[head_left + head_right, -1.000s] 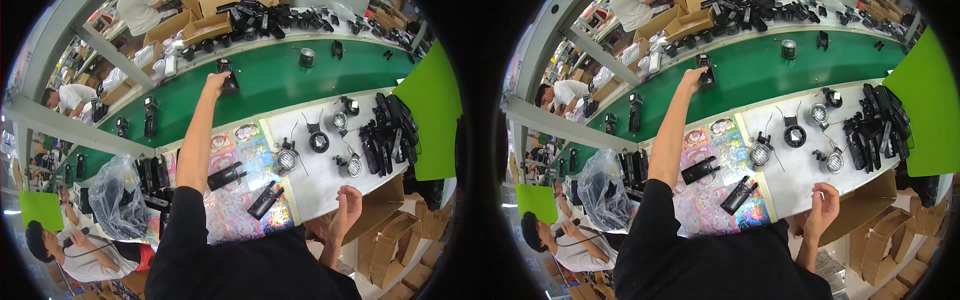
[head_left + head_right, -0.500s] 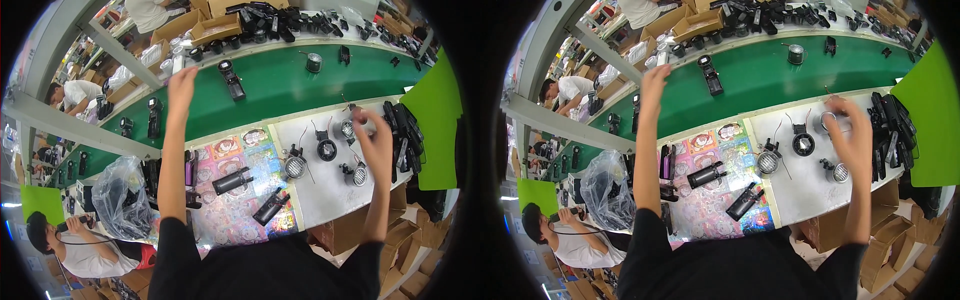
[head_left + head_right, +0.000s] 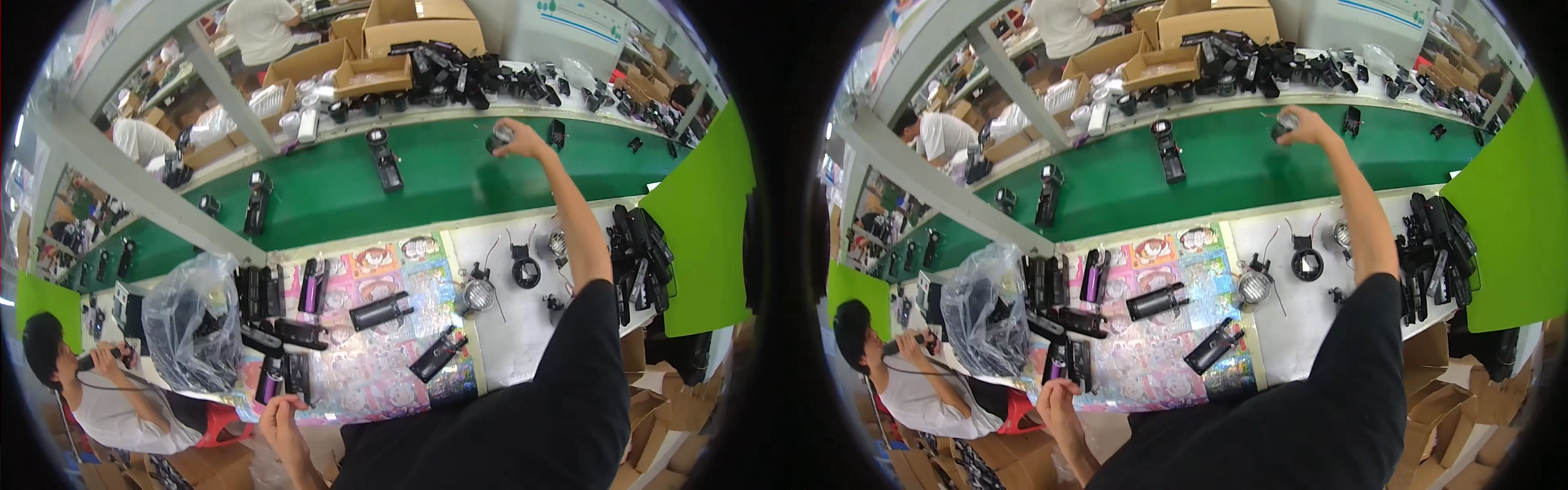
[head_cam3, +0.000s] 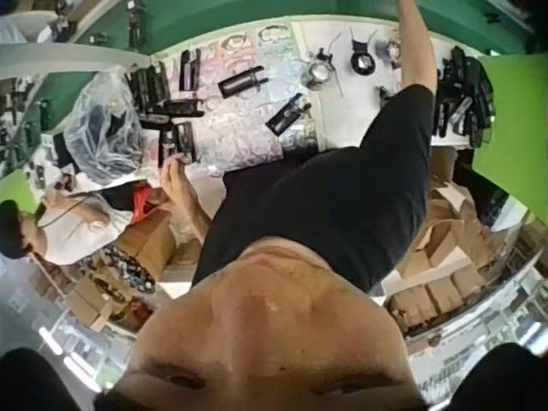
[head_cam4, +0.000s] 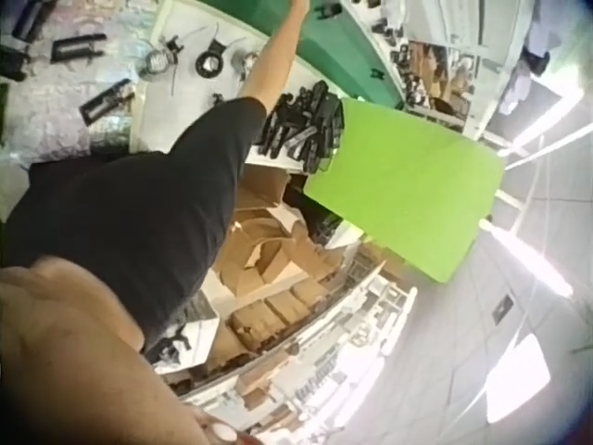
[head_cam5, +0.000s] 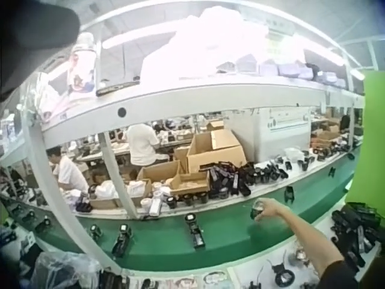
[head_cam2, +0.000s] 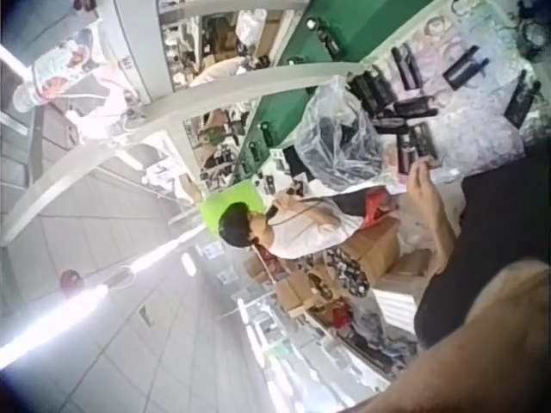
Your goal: The person assembles handheld electronic fans by connecting internal electronic components, motor units, and connecting wires into plastic fan housings and casings. The components are fitted together by hand, with a prying tool used to secure parts into the housing.
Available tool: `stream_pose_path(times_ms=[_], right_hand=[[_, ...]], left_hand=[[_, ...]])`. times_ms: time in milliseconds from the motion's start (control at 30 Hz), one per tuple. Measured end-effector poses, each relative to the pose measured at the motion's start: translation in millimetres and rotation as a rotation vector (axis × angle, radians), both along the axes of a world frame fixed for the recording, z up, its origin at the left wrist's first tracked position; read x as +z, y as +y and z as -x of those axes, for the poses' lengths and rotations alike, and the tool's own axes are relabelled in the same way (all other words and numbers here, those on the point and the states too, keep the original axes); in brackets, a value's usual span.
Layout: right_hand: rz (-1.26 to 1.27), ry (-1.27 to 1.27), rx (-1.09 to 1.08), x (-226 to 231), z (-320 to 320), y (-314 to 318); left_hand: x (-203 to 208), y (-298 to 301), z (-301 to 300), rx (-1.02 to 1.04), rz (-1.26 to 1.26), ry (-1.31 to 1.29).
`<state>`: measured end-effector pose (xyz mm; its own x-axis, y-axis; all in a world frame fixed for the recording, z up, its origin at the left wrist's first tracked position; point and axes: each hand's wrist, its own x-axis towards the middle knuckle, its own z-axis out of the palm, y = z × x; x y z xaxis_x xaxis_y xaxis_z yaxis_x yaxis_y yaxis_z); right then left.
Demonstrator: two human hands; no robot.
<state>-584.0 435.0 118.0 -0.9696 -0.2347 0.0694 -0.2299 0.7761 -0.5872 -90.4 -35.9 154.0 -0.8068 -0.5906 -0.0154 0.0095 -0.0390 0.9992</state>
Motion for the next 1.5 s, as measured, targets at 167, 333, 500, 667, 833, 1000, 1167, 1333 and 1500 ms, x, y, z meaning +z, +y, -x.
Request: stream_pose_path(times_ms=[167, 333, 500, 667, 833, 1000, 1167, 1333, 1500], right_hand=[[0.765, -0.505, 0.577, 104, -134, -121], [0.641, -1.087, 0.739, 56, -233, -210], [0.591, -1.427, 0.947, 55, -299, -333], [0.041, 0.061, 1.203, 30, -300, -444], [0.161, 0.328, 0.977, 5, -264, -577], [-0.049, 0.167, 1.027, -13, -262, -641], [0.196, -0.014, 1.261, -14, -268, -652], [0.353, -0.077, 1.121, -20, -267, -650], [0.429, 0.078, 1.011, -5, -265, -649]], left_hand=[[-10, 25, 39, -0.286, -0.031, -0.086], [3, 41, 98, -0.551, -0.017, 0.368], [2, 6, 70, -0.406, -0.123, 0.331], [-60, -31, -10, 0.166, -0.512, 0.225], [-60, -37, -74, 0.340, -0.873, 0.250], [-70, -40, -89, 0.308, -0.961, 0.332], [-75, -45, -83, 0.414, -0.888, 0.338], [-62, -51, -74, 0.282, -0.800, 0.258], [-53, -50, -60, 0.203, -0.807, 0.309]])
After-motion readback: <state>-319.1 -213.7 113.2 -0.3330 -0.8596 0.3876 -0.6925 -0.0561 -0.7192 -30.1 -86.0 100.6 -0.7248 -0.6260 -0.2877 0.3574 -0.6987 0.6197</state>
